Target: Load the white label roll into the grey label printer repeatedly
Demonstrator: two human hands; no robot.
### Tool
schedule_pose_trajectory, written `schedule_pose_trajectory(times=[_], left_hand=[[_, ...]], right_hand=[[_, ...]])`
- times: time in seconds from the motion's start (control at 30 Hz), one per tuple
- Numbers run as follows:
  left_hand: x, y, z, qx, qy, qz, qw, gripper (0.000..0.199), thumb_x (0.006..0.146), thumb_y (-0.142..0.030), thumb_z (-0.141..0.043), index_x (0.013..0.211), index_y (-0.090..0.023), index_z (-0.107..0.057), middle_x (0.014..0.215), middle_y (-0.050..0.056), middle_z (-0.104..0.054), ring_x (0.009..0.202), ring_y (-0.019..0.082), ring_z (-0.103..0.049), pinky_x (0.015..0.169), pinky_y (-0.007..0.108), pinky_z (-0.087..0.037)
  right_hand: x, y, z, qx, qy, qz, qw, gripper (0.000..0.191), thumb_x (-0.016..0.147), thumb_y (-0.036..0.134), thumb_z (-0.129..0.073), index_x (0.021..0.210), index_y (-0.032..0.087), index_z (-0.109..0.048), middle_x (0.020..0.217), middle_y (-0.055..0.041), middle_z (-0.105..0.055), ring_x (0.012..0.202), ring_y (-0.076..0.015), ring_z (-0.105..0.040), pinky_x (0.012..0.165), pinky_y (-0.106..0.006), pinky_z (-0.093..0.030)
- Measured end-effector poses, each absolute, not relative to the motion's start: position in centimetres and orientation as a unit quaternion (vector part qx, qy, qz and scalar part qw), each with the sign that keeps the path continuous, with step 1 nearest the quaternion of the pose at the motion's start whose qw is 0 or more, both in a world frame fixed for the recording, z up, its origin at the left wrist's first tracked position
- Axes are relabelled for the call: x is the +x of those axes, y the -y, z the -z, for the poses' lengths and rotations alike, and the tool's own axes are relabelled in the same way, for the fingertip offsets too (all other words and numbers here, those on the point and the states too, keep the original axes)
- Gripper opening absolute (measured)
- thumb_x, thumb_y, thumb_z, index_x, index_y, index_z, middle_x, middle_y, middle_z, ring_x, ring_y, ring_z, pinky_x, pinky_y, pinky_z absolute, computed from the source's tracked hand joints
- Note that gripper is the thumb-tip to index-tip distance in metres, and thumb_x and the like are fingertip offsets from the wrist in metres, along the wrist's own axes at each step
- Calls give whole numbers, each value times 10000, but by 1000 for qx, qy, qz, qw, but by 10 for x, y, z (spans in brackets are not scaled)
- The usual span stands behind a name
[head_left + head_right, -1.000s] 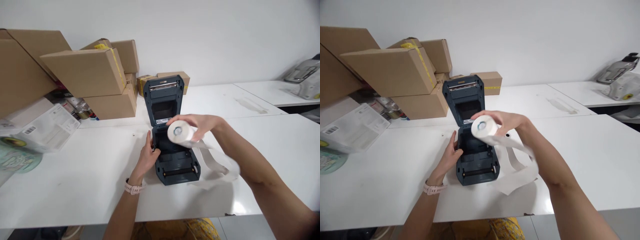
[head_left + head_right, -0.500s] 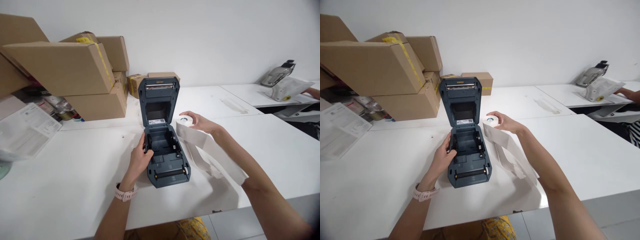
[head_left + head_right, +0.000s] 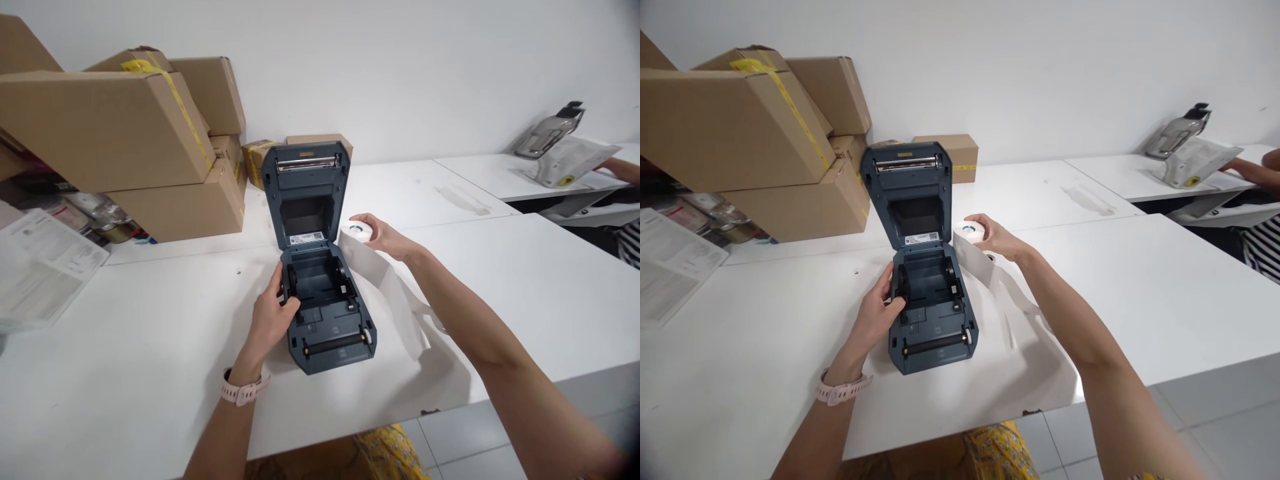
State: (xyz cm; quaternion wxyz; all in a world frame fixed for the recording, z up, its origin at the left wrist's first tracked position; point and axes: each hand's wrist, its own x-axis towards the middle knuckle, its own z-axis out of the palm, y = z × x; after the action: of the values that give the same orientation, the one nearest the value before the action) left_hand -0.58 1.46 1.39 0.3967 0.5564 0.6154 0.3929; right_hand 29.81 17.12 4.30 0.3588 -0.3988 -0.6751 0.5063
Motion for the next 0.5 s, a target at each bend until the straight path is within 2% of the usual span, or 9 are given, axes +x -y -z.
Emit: schedule_pose_trajectory(times=[0.07,0.2,0.27,0.33,0.4,0.5], left_hand=[[-5,-14,-15,551,-619,-394,397,880,856,-231,-606,1674,-323,-293,1516,64,-638,1329,295,-642,1115,462,-502],[-5,-14,-14,546,-617,-400,401,883,854,-229,-609,1675,-310,-294,1530,69,-628,1346,290,-632,1126,458,-499],[-6,-15,-13,548,-616,-401,400,882,855,-229,-606,1676,-297,-293,1518,74,-639,1350,286,-631,1128,450,-497],[-7,-16,-11,549,-614,-403,399,882,853,-225,-606,1676,-286,-294,1526,80,-632,1367,278,-622,1124,431,-497],[-9,-17,-9,550,-611,-404,401,892,846,-219,-613,1676,-278,-292,1528,83,-629,1362,265,-626,1113,407,-502],[-11,-19,-8,555,-605,-403,405,915,835,-210,-623,1681,-259,-277,1504,92,-647,1300,242,-661,1108,386,-505]], right_hand=[[295,-172,-37,-407,665,-506,368,773,559,383,-950,1213,266,-556,1240,-59,-633,1084,-239,-617,812,-325,-560],[287,-173,-25,-451,656,-501,341,783,564,314,-909,1250,272,-535,1106,-25,-639,875,-187,-620,622,-272,-525],[288,-171,-23,-459,658,-506,317,814,578,316,-908,1302,271,-538,1073,-17,-649,804,-168,-610,585,-265,-511],[297,-170,-26,-441,671,-522,289,844,621,352,-918,1377,280,-549,1122,-34,-682,855,-182,-641,664,-297,-556],[315,-169,-31,-416,677,-539,280,769,712,430,-890,1405,291,-586,1231,-62,-709,1018,-218,-676,859,-368,-587],[344,-163,-30,-405,653,-549,330,556,775,514,-847,1256,271,-709,1338,-78,-720,1236,-249,-652,1114,-452,-496]])
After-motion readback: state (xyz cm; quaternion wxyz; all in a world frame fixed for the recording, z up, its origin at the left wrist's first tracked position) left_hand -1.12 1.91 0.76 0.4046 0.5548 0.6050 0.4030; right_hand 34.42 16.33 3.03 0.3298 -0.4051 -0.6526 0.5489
